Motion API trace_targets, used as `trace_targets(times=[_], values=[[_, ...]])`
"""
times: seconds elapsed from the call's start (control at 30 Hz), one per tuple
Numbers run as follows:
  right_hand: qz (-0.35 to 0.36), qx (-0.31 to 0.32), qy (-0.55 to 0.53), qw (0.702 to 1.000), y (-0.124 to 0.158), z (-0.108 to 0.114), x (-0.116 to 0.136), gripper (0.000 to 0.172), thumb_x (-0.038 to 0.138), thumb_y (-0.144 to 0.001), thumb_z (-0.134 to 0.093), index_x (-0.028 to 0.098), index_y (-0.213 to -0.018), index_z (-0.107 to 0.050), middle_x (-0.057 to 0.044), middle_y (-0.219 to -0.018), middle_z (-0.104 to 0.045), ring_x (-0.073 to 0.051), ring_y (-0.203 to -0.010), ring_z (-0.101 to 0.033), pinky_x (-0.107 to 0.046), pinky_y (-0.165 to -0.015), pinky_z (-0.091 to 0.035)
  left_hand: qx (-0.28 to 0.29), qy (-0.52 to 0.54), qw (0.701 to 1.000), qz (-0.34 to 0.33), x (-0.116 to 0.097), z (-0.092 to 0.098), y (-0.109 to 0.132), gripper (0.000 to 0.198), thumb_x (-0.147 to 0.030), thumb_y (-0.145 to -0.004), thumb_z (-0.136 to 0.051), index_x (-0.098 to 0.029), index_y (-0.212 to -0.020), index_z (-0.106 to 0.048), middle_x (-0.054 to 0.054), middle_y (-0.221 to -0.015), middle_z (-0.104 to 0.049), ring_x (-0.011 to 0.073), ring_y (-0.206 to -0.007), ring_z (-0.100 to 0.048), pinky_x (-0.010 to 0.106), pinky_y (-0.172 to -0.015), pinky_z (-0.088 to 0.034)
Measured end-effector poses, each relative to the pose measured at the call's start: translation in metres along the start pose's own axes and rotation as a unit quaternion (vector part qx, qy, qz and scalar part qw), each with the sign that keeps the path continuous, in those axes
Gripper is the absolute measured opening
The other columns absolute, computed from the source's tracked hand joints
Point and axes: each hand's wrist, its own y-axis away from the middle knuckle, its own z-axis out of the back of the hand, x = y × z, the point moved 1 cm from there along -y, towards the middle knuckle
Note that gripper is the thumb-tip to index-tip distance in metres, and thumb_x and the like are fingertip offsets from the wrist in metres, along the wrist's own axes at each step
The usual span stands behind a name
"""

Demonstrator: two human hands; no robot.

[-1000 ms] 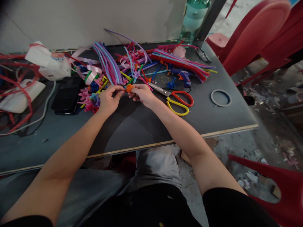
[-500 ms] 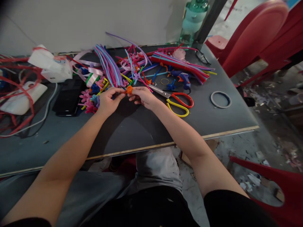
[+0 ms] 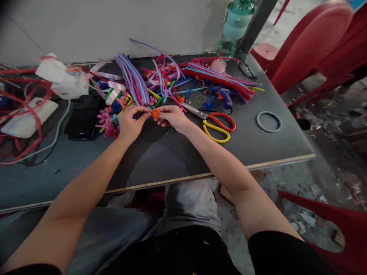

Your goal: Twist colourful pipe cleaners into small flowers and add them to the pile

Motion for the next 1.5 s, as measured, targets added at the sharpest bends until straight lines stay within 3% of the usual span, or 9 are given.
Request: trace_targets(times=[0.33,0.5,0.6,0.73,0.87,0.97,1.1,1.27,1.5], values=[[-0.019,0.019,0.015,1.0,0.002,0.001,0.001,0.019,-0.002,-0.086,-0.058,0.013,-0.081,-0.067,0.002,-0.06,-0.069,-0.005,-0.047,-0.059,-0.012,-0.046,-0.047,0.02,0.046,0.998,0.035,0.005,0.001,-0.002,0.026,-0.046,-0.085,-0.077,-0.022,-0.075,-0.073,0.002,-0.072,-0.072,0.0148,-0.066,-0.06,0.03,-0.061,-0.047],[-0.026,0.015,0.012,0.999,0.003,-0.001,0.003,0.01,0.006,-0.088,-0.063,0.014,-0.082,-0.064,0.002,-0.063,-0.068,-0.006,-0.047,-0.06,-0.014,-0.046,-0.048,0.048,0.079,0.995,0.045,0.008,-0.001,-0.004,0.028,-0.047,-0.084,-0.077,-0.02,-0.078,-0.072,0.001,-0.072,-0.072,0.012,-0.063,-0.059,0.027,-0.06,-0.047],[-0.013,-0.011,-0.003,1.0,0.002,-0.002,0.003,0.006,0.013,-0.092,-0.061,0.016,-0.096,-0.064,0.002,-0.071,-0.069,-0.007,-0.051,-0.063,-0.015,-0.046,-0.049,0.044,0.081,0.995,0.042,0.005,-0.002,-0.002,0.027,-0.046,-0.086,-0.074,-0.02,-0.08,-0.072,0.001,-0.075,-0.073,0.0121,-0.065,-0.061,0.026,-0.061,-0.048],[0.072,-0.071,0.022,0.995,-0.001,0.001,-0.002,0.018,0.02,-0.093,-0.059,0.021,-0.111,-0.06,0.0,-0.094,-0.07,-0.009,-0.07,-0.068,-0.016,-0.05,-0.05,0.005,0.061,0.998,0.035,-0.001,-0.001,0.0,0.027,-0.045,-0.087,-0.07,-0.02,-0.077,-0.07,0.001,-0.074,-0.072,0.0118,-0.063,-0.058,0.026,-0.059,-0.047],[0.211,-0.1,0.146,0.961,-0.003,0.005,-0.008,0.027,0.035,-0.082,-0.077,0.02,-0.1,-0.064,-0.004,-0.107,-0.07,-0.011,-0.086,-0.065,-0.017,-0.06,-0.053,-0.043,0.023,0.998,0.043,-0.003,0.001,0.002,0.023,-0.042,-0.087,-0.07,-0.021,-0.079,-0.072,0.001,-0.073,-0.07,0.0121,-0.062,-0.056,0.027,-0.059,-0.046],[0.266,-0.104,0.225,0.932,-0.004,0.006,-0.011,0.032,0.041,-0.078,-0.082,0.019,-0.097,-0.069,-0.007,-0.109,-0.07,-0.014,-0.093,-0.065,-0.024,-0.076,-0.057,-0.041,0.02,0.998,0.047,-0.004,0.0,0.003,0.025,-0.044,-0.088,-0.069,-0.021,-0.081,-0.074,0.002,-0.075,-0.072,0.0129,-0.065,-0.058,0.027,-0.061,-0.047],[0.305,-0.1,0.285,0.903,-0.005,0.008,-0.014,0.03,0.048,-0.084,-0.076,0.019,-0.093,-0.075,-0.009,-0.116,-0.068,-0.02,-0.105,-0.066,-0.025,-0.072,-0.055,-0.026,0.072,0.995,0.057,-0.005,-0.003,0.003,0.033,-0.052,-0.088,-0.07,-0.02,-0.082,-0.076,0.003,-0.079,-0.075,0.0129,-0.065,-0.061,0.027,-0.064,-0.05],[0.352,-0.096,0.303,0.88,-0.012,0.014,-0.019,0.045,0.063,-0.087,-0.067,0.019,-0.095,-0.076,-0.011,-0.12,-0.064,-0.022,-0.104,-0.065,-0.025,-0.062,-0.054,-0.003,0.176,0.981,0.085,0.0,-0.008,0.001,0.048,-0.066,-0.078,-0.075,-0.019,-0.083,-0.079,0.004,-0.078,-0.077,0.0141,-0.068,-0.066,0.026,-0.066,-0.053],[0.352,-0.093,0.299,0.882,-0.02,0.019,-0.028,0.052,0.071,-0.088,-0.061,0.021,-0.097,-0.075,-0.011,-0.125,-0.059,-0.021,-0.104,-0.064,-0.029,-0.069,-0.059,0.029,0.292,0.949,0.118,-0.004,-0.007,-0.001,0.046,-0.065,-0.069,-0.084,-0.02,-0.078,-0.079,0.004,-0.076,-0.076,0.0168,-0.072,-0.072,0.031,-0.073,-0.06]])
